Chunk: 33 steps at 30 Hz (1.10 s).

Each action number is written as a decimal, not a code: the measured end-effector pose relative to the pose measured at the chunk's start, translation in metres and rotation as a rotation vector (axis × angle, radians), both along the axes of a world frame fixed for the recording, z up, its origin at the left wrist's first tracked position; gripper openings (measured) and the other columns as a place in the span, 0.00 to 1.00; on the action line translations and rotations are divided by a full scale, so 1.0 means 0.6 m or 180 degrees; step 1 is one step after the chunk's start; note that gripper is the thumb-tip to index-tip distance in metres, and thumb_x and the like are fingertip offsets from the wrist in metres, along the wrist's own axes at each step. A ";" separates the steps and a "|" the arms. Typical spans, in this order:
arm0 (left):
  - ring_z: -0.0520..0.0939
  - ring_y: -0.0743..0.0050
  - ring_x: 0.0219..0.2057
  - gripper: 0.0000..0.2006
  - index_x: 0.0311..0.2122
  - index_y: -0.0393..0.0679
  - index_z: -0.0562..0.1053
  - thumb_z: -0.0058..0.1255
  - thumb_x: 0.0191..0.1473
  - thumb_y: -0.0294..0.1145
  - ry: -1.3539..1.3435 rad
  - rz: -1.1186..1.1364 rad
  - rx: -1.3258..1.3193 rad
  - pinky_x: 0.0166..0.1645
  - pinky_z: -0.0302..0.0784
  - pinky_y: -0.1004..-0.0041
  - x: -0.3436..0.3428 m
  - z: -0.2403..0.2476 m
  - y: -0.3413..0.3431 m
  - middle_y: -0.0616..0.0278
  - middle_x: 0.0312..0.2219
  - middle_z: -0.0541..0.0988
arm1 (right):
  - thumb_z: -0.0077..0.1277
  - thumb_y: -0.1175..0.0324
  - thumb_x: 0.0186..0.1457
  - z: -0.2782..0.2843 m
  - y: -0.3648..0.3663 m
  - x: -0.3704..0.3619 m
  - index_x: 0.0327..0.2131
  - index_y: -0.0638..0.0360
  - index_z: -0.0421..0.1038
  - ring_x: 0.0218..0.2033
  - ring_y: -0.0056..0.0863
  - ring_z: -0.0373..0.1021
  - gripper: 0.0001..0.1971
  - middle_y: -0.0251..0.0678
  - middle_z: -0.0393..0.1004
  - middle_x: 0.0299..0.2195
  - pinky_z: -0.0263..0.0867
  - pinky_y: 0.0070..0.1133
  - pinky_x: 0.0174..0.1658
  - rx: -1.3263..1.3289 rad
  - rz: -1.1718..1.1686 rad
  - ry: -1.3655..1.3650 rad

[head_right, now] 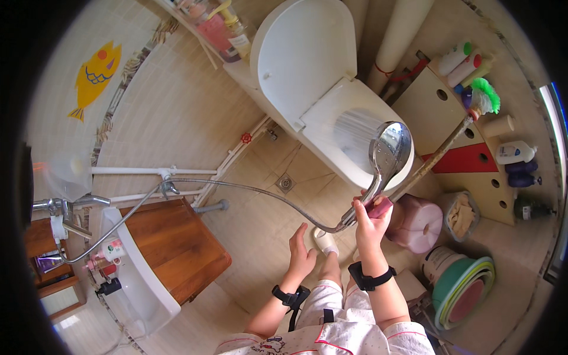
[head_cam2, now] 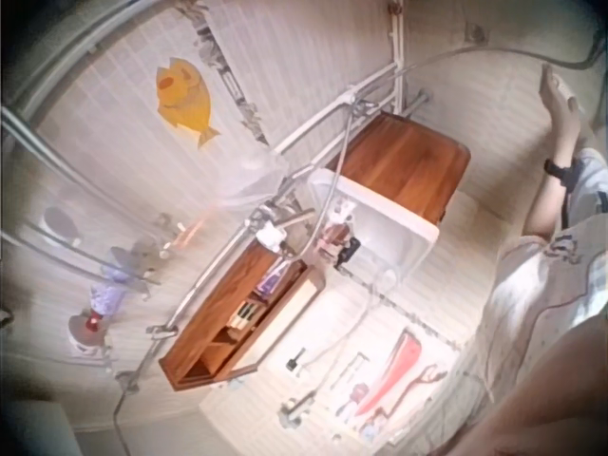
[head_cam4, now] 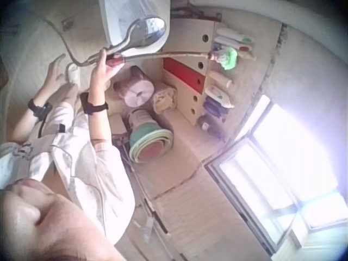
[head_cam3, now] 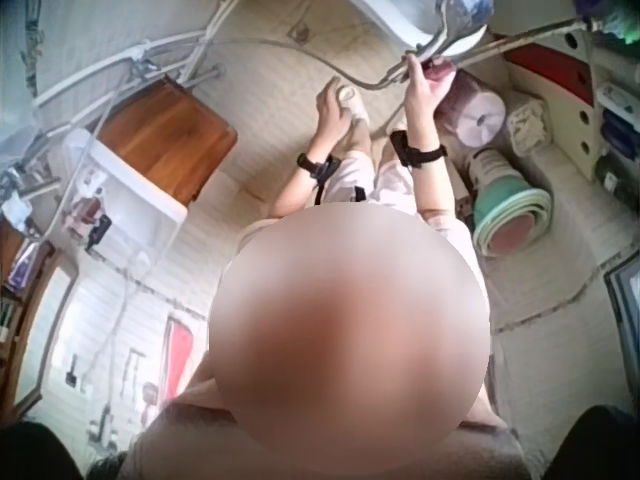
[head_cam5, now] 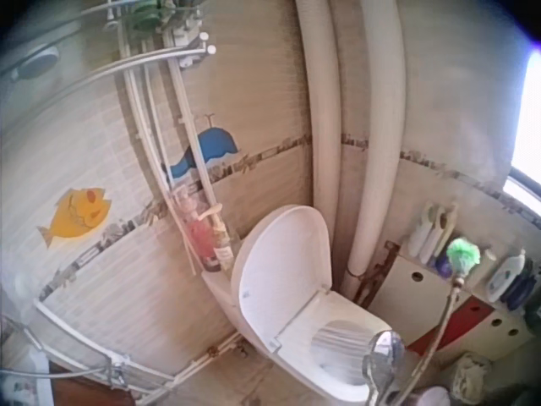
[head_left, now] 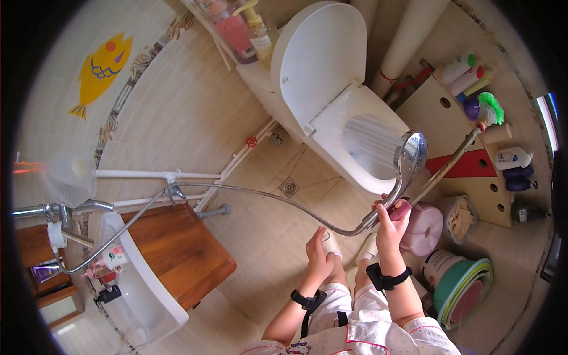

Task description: The person cleans the inside of a toilet bowl using a long-handled brush and water from a handheld shower head, then closes the lid.

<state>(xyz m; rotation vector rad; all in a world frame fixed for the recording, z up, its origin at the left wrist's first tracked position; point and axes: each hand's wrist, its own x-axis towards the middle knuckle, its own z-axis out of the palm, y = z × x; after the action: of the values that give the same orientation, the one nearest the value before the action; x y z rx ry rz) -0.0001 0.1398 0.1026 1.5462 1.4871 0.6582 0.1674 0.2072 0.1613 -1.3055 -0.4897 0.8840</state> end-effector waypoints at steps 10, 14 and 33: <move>0.61 0.50 0.48 0.30 0.50 0.37 0.55 0.41 0.35 0.21 -0.0318 -0.0205 0.0368 0.52 0.54 0.62 -0.013 0.014 0.026 0.48 0.47 0.61 | 0.52 0.79 0.42 -0.043 -0.010 -0.044 0.34 0.60 0.54 0.31 0.18 0.62 0.17 0.38 0.65 0.34 0.60 0.15 0.36 -0.0374 0.0036 -0.0305; 0.62 0.57 0.49 0.29 0.51 0.36 0.52 0.43 0.39 0.19 -0.1261 -0.0601 -0.0198 0.52 0.58 0.68 0.041 0.013 0.084 0.48 0.48 0.60 | 0.52 0.78 0.42 -0.058 -0.006 -0.072 0.33 0.61 0.56 0.25 0.17 0.62 0.15 0.32 0.65 0.27 0.61 0.14 0.30 -0.0454 0.0150 -0.0409; 0.63 0.92 0.14 0.12 0.31 0.41 0.63 0.51 0.39 0.19 -0.1700 0.1689 -0.0118 0.18 0.60 0.87 -0.002 -0.075 0.152 0.74 0.16 0.66 | 0.38 0.67 0.51 -0.148 0.082 0.121 0.47 0.51 0.58 0.25 0.51 0.65 0.18 0.52 0.68 0.23 0.62 0.37 0.29 -0.1681 0.2421 -0.2995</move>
<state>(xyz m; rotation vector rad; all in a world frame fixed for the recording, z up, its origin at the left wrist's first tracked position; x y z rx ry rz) -0.0016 0.2312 0.0574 0.8356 1.4683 1.2305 0.2403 0.2565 0.0726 -2.0592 -1.6506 1.0003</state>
